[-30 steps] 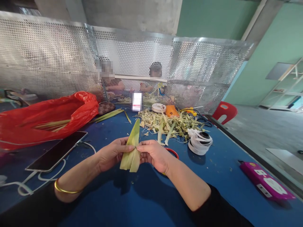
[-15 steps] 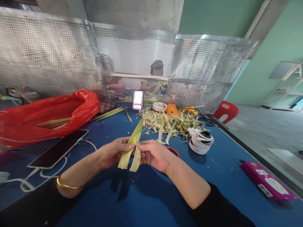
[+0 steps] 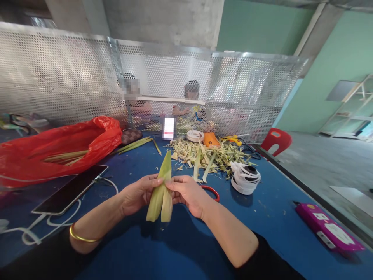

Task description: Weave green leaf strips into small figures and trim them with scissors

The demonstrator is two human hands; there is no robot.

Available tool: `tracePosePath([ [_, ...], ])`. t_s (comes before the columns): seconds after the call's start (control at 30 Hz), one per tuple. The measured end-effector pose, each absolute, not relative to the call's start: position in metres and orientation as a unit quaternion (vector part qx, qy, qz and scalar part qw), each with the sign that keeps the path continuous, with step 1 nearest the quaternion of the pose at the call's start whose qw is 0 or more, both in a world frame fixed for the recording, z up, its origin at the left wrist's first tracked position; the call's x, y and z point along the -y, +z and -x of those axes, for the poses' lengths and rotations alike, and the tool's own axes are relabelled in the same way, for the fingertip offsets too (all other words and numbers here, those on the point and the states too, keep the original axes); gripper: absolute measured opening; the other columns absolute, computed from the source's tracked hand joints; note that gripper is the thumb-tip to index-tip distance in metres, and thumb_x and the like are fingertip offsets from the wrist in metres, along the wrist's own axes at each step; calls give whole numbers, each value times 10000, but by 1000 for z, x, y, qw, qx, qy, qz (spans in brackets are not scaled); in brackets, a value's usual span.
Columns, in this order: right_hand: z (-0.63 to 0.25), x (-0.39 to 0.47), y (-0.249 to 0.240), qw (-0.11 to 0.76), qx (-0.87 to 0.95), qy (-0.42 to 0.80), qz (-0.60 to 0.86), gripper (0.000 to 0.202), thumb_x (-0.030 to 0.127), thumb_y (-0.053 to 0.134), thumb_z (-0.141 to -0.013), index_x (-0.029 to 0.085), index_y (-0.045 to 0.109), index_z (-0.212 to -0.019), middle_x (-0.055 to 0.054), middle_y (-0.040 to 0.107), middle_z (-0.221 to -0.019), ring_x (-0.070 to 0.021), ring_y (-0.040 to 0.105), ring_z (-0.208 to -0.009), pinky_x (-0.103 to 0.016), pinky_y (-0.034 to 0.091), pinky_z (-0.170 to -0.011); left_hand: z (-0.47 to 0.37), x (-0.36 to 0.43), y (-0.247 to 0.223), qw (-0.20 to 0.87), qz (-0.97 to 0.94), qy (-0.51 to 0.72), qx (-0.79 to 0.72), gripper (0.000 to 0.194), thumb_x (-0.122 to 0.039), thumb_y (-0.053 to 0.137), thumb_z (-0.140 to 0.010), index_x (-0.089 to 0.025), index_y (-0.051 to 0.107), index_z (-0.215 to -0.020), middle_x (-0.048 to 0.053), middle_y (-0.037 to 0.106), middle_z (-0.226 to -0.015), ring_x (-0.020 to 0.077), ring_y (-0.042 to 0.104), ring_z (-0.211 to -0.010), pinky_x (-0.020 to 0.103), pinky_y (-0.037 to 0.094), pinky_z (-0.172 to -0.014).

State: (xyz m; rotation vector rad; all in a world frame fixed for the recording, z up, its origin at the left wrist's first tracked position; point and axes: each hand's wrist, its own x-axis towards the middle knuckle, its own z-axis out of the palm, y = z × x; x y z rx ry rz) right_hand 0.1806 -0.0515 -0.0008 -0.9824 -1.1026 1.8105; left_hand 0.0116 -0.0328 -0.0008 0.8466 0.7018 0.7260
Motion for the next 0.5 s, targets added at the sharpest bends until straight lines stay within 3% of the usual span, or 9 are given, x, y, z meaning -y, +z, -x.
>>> tracePosePath([
  [0.23, -182, 52, -2, 361, 433, 749, 349, 271, 360, 739, -702, 125, 666, -814, -19, 639, -625, -113, 593, -574, -246, 477, -606, -12, 32, 1, 778, -402, 341, -343, 312, -199, 800, -598, -126, 646, -859, 52, 688, -718, 176, 660, -637, 285, 504, -667],
  [0.4, -187, 50, 2, 356, 399, 781, 324, 203, 299, 731, -719, 115, 645, -723, -7, 625, -606, -93, 572, -514, -227, 474, -555, -10, 29, 1, 769, -414, 337, -351, 297, -199, 791, -611, -126, 635, -852, 56, 686, -700, 150, 640, -572, 246, 486, -586],
  [0.5, -187, 51, 5, 365, 402, 775, 322, 221, 321, 717, -736, 113, 647, -760, -9, 621, -610, -106, 590, -546, -230, 480, -561, -9, 29, 1, 775, -420, 328, -340, 329, -213, 790, -613, -124, 645, -894, 63, 694, -725, 161, 648, -599, 273, 505, -627],
])
